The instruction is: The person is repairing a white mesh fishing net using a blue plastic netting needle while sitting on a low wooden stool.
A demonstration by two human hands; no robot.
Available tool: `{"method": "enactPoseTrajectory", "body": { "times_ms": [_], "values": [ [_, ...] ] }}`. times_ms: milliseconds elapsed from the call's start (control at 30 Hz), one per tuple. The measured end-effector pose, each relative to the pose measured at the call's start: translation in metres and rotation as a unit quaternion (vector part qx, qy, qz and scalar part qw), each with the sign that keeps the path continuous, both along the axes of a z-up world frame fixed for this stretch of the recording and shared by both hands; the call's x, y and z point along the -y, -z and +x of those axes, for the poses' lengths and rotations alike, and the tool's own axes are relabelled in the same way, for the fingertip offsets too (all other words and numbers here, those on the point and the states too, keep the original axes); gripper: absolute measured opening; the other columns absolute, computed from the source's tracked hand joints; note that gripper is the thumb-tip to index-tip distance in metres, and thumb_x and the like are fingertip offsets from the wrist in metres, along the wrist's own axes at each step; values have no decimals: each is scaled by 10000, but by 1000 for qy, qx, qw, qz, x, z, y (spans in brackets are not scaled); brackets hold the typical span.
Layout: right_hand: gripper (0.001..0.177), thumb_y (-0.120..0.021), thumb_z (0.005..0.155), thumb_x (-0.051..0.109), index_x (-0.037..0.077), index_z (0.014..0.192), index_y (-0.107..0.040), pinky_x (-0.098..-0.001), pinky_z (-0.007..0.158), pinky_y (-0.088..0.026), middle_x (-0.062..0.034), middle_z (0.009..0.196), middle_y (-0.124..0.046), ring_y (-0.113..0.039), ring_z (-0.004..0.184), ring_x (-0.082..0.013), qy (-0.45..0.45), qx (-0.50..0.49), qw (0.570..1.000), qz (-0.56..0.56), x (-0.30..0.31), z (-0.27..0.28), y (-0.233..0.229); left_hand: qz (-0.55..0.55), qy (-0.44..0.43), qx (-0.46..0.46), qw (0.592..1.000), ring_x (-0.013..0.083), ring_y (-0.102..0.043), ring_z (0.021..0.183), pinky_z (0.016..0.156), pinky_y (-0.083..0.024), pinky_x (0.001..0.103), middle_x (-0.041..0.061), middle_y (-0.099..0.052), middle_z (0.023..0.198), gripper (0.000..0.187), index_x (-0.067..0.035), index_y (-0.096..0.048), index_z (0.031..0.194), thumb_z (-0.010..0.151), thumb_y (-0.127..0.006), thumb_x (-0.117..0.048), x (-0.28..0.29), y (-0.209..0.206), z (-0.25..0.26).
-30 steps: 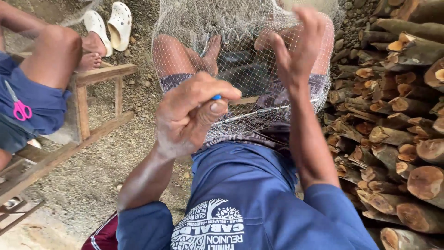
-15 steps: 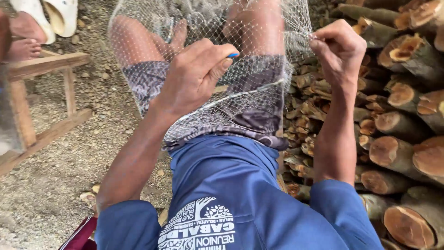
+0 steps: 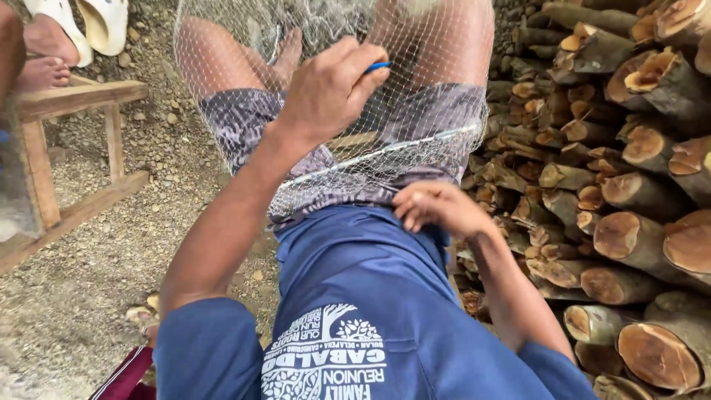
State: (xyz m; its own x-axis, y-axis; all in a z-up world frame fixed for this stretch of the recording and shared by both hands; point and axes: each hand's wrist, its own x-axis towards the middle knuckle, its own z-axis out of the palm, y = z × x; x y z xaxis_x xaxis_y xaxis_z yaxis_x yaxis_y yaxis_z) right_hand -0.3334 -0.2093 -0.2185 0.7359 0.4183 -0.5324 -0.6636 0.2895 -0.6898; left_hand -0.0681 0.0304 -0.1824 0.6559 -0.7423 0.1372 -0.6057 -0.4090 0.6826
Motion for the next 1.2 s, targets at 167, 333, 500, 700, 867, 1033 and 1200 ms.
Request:
{"method": "enactPoseTrajectory", "body": {
  "times_ms": [167, 333, 500, 700, 867, 1033, 1200],
  "values": [
    [1038, -660, 913, 739, 14, 1648, -554, -550, 1333, -507, -272, 1763, -607, -614, 1600, -468, 202, -260, 937, 122, -26, 32, -3, 21, 0, -8, 1000, 211, -728, 730, 527, -668, 301, 114, -738, 1145, 277, -105, -772, 1395, 1226, -794, -323, 9, 17, 0],
    [1280, -800, 736, 745, -26, 1713, -502, -557, 1311, -527, -287, 1667, -588, -636, 1500, -419, 433, -209, 869, 115, -50, 134, 43, 11, -58, 35, 998, 132, -657, 637, 461, -606, 204, 135, -725, 1182, 219, -85, -745, 1353, 1228, -795, -258, 27, 48, 34],
    [1224, -961, 792, 408, 46, 1836, -435, -546, 1341, -536, -223, 1792, -582, -617, 1609, -362, 618, -103, 724, 287, -62, 186, 79, 10, -97, 43, 994, 117, -681, 683, 448, -587, 191, 144, -719, 1449, 432, 2, -690, 1535, 1196, -816, -236, 49, 109, 85],
    [946, -674, 1216, 541, 102, 1937, -247, -353, 708, -673, -28, 894, -832, -792, 688, -148, 357, 147, 783, 488, -30, 150, 89, 81, -103, -105, 986, 164, -798, 805, 490, -668, 259, 145, -521, 1767, 927, -62, -371, 1764, 1188, -808, -643, 57, 122, 91],
    [201, -856, 1155, 372, 177, 1107, -860, -436, 1147, -655, -74, 1365, -825, -754, 1265, -225, 393, 123, 871, 268, -21, 154, 88, 58, -33, -188, 980, 69, -659, 541, 429, -558, 252, 4, -864, 1012, 456, -159, -666, 1578, 1231, -606, -449, 48, 104, 38],
    [898, -956, 1075, 330, -102, 1754, -556, -492, 1426, -607, -328, 1651, -739, -746, 1564, -409, 394, -44, 707, 585, -32, 191, 85, 24, -40, -18, 999, 192, -645, 577, 415, -561, 375, 44, -761, 864, 243, -166, -768, 1366, 1136, -718, -105, 23, 57, -8],
    [1078, -993, 993, 503, 15, 1813, -494, -288, 794, -709, -221, 1408, -846, -891, 1053, -265, 327, -72, 737, 586, -30, 202, 56, 65, -3, 90, 994, 157, -686, 636, 518, -639, 324, 9, -790, 869, 182, -170, -773, 1283, 1131, -759, -70, -3, 16, -18]
  ]
}}
